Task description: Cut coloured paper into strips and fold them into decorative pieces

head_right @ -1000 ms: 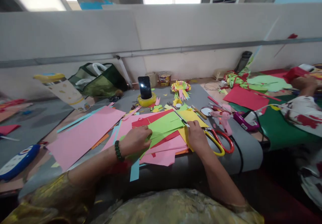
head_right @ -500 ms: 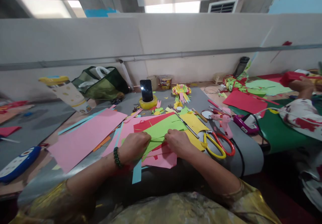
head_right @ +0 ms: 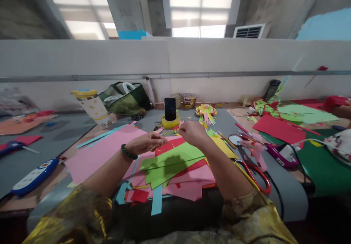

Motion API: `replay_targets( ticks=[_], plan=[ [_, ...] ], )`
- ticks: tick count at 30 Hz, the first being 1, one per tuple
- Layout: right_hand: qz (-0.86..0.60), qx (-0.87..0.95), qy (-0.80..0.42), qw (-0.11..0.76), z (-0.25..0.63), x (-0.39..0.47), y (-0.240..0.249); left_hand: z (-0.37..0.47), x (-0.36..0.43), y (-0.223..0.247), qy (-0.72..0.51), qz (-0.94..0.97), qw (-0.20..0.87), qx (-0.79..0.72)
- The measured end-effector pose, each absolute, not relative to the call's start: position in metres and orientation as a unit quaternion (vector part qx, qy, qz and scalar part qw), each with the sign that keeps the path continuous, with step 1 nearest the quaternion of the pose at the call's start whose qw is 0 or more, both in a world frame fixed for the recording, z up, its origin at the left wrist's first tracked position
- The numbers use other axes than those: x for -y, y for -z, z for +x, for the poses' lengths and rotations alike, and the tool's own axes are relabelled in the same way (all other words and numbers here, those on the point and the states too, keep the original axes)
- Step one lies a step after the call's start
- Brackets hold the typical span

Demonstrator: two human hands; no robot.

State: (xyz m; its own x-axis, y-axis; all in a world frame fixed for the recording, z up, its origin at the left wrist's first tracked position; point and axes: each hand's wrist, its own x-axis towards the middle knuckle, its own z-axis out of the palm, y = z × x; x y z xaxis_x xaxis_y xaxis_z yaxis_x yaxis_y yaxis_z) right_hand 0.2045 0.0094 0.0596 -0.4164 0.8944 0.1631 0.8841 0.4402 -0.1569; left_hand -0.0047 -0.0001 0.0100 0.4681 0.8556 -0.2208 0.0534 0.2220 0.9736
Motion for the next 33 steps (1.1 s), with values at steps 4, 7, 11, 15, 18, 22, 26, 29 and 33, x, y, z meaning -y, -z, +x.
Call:
replay_targets(
  ticks=[4, 7, 11, 15, 18, 22, 26, 29, 33],
  plan=[
    [-0.482, 0.844, 0.031, 0.232, 0.197, -0.031, -0.024, -0.008, -0.006, 0.006, -0.344, 0.45, 0.732, -0.379],
    [-0.4, 0.838, 0.134, 0.346, 0.198, -0.04, -0.002, -0.011, -0.013, 0.014, -0.366, 0.37, 0.764, -0.382],
    [-0.292, 0.808, 0.254, 0.445, 0.201, -0.044, 0.006, -0.012, -0.017, 0.02, -0.386, 0.304, 0.782, -0.383],
    [-0.282, 0.803, 0.272, 0.449, 0.201, -0.044, 0.006, -0.013, -0.013, 0.025, -0.412, 0.346, 0.743, -0.398],
    [-0.293, 0.816, 0.216, 0.449, 0.199, -0.046, 0.011, -0.015, -0.008, 0.025, -0.371, 0.439, 0.714, -0.399],
    [-0.34, 0.823, -0.014, 0.455, 0.193, -0.047, 0.02, -0.015, -0.006, 0.023, -0.368, 0.458, 0.705, -0.397],
    [-0.377, 0.773, -0.321, 0.398, 0.186, -0.043, 0.021, -0.007, -0.006, 0.026, -0.405, 0.417, 0.704, -0.409],
    [-0.393, 0.709, -0.452, 0.373, 0.181, -0.039, 0.019, 0.002, -0.006, 0.032, -0.433, 0.387, 0.698, -0.419],
    [-0.411, 0.65, -0.52, 0.372, 0.175, -0.035, 0.016, 0.012, -0.007, 0.039, -0.447, 0.401, 0.674, -0.429]
  ],
)
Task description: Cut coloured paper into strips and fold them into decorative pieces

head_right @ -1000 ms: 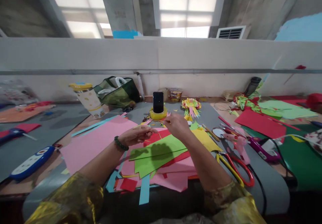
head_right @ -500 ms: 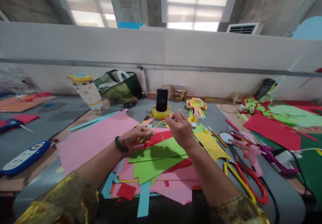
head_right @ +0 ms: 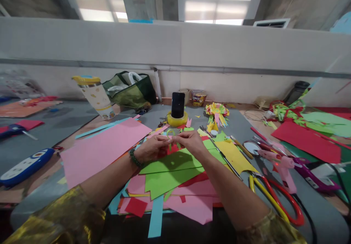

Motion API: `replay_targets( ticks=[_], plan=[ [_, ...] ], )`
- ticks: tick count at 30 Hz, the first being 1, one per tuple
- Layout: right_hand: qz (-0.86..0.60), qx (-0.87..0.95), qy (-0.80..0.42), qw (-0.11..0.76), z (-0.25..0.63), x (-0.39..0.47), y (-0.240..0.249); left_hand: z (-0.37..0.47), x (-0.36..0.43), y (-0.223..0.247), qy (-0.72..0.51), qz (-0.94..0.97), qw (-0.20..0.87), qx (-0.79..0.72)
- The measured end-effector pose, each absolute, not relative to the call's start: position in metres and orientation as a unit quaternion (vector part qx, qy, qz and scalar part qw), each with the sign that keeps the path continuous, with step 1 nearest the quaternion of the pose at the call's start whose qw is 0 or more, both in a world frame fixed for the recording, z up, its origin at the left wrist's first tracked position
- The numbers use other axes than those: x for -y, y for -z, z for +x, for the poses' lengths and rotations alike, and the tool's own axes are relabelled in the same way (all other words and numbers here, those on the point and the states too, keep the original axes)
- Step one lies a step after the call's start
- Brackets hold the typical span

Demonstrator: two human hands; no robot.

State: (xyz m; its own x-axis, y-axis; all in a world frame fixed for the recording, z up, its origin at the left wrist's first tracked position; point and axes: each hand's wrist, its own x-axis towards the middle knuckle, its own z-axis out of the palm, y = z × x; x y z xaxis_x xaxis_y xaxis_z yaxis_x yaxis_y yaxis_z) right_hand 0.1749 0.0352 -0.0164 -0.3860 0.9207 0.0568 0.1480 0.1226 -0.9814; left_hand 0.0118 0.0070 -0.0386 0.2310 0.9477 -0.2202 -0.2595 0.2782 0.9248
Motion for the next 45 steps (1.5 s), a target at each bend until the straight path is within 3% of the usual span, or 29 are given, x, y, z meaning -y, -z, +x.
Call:
replay_targets(
  ticks=[8, 34, 45],
  plan=[
    [-0.426, 0.615, -0.536, 0.391, 0.17, -0.031, 0.015, 0.016, -0.007, 0.041, -0.513, 0.385, 0.637, -0.429],
    [-0.381, 0.614, -0.528, 0.445, 0.161, -0.034, 0.03, 0.028, -0.002, 0.035, -0.538, 0.305, 0.626, -0.475],
    [-0.394, 0.602, -0.477, 0.505, 0.163, -0.037, 0.03, 0.024, 0.003, 0.036, -0.475, 0.37, 0.652, -0.46]
  ],
)
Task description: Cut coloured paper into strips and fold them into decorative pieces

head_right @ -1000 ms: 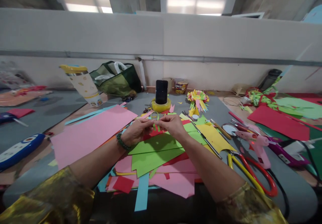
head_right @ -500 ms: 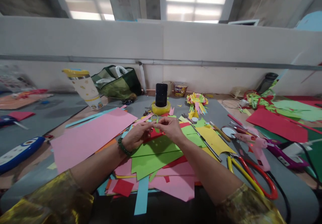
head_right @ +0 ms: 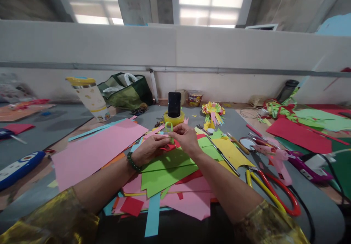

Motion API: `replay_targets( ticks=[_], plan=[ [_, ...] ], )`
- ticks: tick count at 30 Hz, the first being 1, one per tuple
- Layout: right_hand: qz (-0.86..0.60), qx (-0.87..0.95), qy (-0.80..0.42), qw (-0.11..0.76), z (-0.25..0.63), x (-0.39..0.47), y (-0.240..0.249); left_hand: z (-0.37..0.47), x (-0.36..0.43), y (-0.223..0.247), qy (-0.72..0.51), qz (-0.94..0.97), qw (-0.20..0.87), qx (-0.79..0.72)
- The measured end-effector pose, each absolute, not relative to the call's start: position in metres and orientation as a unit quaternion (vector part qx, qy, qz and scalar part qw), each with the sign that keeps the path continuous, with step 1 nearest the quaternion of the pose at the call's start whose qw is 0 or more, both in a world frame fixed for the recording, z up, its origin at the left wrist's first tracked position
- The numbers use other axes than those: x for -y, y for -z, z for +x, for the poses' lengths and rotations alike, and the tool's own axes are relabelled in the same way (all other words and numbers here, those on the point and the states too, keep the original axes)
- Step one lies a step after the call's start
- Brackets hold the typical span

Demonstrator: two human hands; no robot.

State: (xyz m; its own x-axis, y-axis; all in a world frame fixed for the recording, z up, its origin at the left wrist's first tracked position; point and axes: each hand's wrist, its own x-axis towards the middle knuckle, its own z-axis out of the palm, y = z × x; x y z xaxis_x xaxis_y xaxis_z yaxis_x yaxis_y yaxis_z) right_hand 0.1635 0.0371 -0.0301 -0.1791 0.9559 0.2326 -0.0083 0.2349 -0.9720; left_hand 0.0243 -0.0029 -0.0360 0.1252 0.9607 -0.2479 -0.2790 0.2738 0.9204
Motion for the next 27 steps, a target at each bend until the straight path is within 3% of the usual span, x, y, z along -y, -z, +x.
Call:
replay_targets(
  ticks=[13, 21, 27],
  plan=[
    [-0.381, 0.6, -0.471, 0.523, 0.161, -0.038, 0.034, 0.025, 0.004, 0.036, -0.462, 0.416, 0.627, -0.47],
    [-0.365, 0.593, -0.56, 0.45, 0.17, -0.034, 0.017, 0.025, 0.004, 0.032, -0.491, 0.38, 0.638, -0.455],
    [-0.375, 0.609, -0.556, 0.424, 0.172, -0.033, 0.016, 0.023, 0.005, 0.033, -0.5, 0.374, 0.633, -0.457]
  ],
)
